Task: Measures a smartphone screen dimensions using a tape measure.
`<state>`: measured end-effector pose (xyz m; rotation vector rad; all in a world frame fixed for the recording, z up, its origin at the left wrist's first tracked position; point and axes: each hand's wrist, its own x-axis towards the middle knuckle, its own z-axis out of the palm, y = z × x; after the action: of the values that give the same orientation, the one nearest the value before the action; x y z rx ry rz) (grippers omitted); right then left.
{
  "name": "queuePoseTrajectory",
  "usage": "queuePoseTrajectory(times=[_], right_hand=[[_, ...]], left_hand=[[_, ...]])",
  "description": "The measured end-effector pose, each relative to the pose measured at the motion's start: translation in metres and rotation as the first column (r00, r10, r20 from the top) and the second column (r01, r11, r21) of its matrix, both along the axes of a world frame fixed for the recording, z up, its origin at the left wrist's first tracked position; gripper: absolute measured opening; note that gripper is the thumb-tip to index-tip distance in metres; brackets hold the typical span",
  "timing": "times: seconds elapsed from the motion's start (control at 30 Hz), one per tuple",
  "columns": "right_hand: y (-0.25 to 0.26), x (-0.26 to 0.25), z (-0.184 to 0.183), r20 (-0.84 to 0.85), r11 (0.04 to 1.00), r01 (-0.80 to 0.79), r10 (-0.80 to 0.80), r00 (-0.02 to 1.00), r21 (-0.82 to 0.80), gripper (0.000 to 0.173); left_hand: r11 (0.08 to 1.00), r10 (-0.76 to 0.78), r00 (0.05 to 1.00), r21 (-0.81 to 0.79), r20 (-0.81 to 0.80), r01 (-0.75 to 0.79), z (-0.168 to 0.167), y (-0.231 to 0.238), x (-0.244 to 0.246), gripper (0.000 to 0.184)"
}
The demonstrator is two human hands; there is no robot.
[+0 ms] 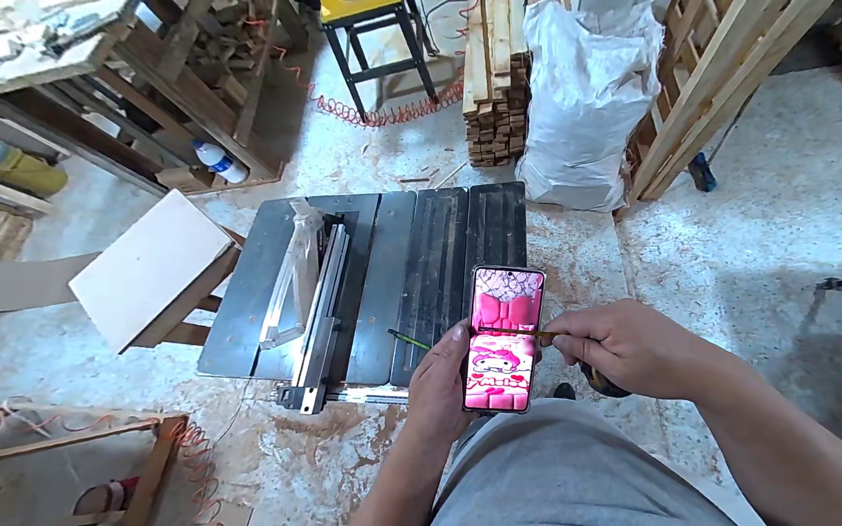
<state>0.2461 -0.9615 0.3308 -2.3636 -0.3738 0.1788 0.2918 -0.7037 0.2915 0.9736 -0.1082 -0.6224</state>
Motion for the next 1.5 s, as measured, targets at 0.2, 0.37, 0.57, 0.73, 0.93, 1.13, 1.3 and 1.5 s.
queuePoseTrajectory(times=[0.2, 0.37, 0.57, 0.73, 0.93, 1.13, 1.3, 1.5], right_hand=[[-0.002, 0.003, 0.004, -0.014, 0.998, -0.045, 0.044, 0.999, -0.043, 0.030], [-0.002, 0.005, 0.009, -0.059, 0.999, -0.052, 0.051, 0.997, -0.016, 0.027], [-0.004, 0.011, 0.009, -0.084, 0.996, -0.080, 0.077, 0.994, -0.036, 0.027], [-0.003, 0.012, 0.010, -0.066, 0.998, -0.068, 0.067, 0.996, -0.015, 0.026], [-0.004, 0.014, 0.009, -0.083, 0.997, -0.073, 0.071, 0.994, -0.026, 0.026], [-0.005, 0.024, 0.011, -0.087, 0.986, -0.125, 0.116, 0.989, -0.114, 0.029], [-0.005, 0.028, 0.012, -0.071, 0.985, -0.135, 0.128, 0.989, -0.104, 0.029], [-0.004, 0.029, 0.012, -0.060, 0.982, -0.147, 0.141, 0.988, -0.117, 0.029]], left_hand=[[1.000, 0.006, 1.000, 0.008, -0.007, -0.006, -0.001, 0.000, -0.002, 0.047], [1.000, 0.016, 1.000, 0.009, -0.024, -0.016, -0.001, 0.001, -0.002, 0.047], [0.999, 0.032, 0.999, 0.019, -0.037, -0.031, -0.001, 0.000, -0.002, 0.047], [0.999, 0.050, 0.998, 0.016, -0.047, -0.049, 0.000, -0.002, -0.003, 0.047], [0.999, 0.046, 0.998, 0.023, -0.032, -0.045, -0.003, -0.003, -0.003, 0.048], [0.999, 0.046, 0.999, 0.027, -0.010, -0.045, -0.005, -0.004, -0.003, 0.049], [0.999, 0.044, 0.999, 0.017, 0.000, -0.044, -0.004, -0.003, -0.003, 0.049], [0.998, 0.057, 0.998, 0.009, -0.007, -0.057, -0.005, -0.001, -0.004, 0.050]])
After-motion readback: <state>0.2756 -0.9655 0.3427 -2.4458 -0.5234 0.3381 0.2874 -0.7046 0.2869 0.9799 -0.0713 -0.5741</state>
